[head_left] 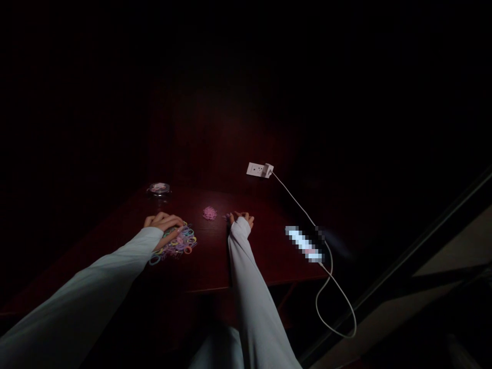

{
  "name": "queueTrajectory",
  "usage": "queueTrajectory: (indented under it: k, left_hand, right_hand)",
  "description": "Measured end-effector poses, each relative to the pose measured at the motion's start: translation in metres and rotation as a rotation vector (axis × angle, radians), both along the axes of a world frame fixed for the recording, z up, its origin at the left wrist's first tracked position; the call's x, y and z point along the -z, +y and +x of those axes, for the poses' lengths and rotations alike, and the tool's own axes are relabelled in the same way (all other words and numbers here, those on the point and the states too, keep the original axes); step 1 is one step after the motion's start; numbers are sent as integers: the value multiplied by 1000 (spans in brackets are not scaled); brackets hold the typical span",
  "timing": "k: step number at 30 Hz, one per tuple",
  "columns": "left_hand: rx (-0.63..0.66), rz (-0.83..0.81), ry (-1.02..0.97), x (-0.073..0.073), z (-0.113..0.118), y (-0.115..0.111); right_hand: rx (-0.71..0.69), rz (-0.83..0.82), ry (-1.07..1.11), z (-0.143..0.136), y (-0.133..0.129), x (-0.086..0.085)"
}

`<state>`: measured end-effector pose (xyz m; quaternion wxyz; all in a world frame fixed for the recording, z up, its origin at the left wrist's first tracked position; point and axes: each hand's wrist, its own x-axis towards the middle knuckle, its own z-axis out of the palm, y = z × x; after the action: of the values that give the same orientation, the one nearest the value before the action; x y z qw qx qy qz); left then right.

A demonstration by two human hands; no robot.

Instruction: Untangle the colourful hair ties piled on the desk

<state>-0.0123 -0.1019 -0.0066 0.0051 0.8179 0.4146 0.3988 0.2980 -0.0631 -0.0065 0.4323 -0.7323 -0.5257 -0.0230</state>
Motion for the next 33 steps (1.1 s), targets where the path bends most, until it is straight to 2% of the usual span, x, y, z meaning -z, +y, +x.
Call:
queueTrajectory:
  k: [3,7,13,18,21,26,29,33]
  left_hand:
    - [-17,-2,-36,-2,-1,0]
    - [-46,-12,-57,-1,-1,3]
    - [-91,-32,-45,2,-11,17]
    - [-208,-56,-74,-2,-20,23]
    - [-279,-17,-91,-3,-19,20]
    - [-345,-40,-55,-1,-15,16]
    - [-310,-86,-28,-2,-13,18]
    - [-216,-52,12,2,-9,24]
  right_hand:
    - [-111,-27,-62,-7,-5,-4]
    - [-298,-134,-276,-18,-16,-12]
    - [-229,-92,-377,-24,-25,-21]
    - [-315,-93,-447,-44,-38,-25]
    - [-388,-104,-411,-68,-49,-23]
    - [-556,-42,-183,-112,-68,-15]
    - [-599,-42,-67,-128,-78,-13]
    - [-589,-77,-6,-130,-84,-11]
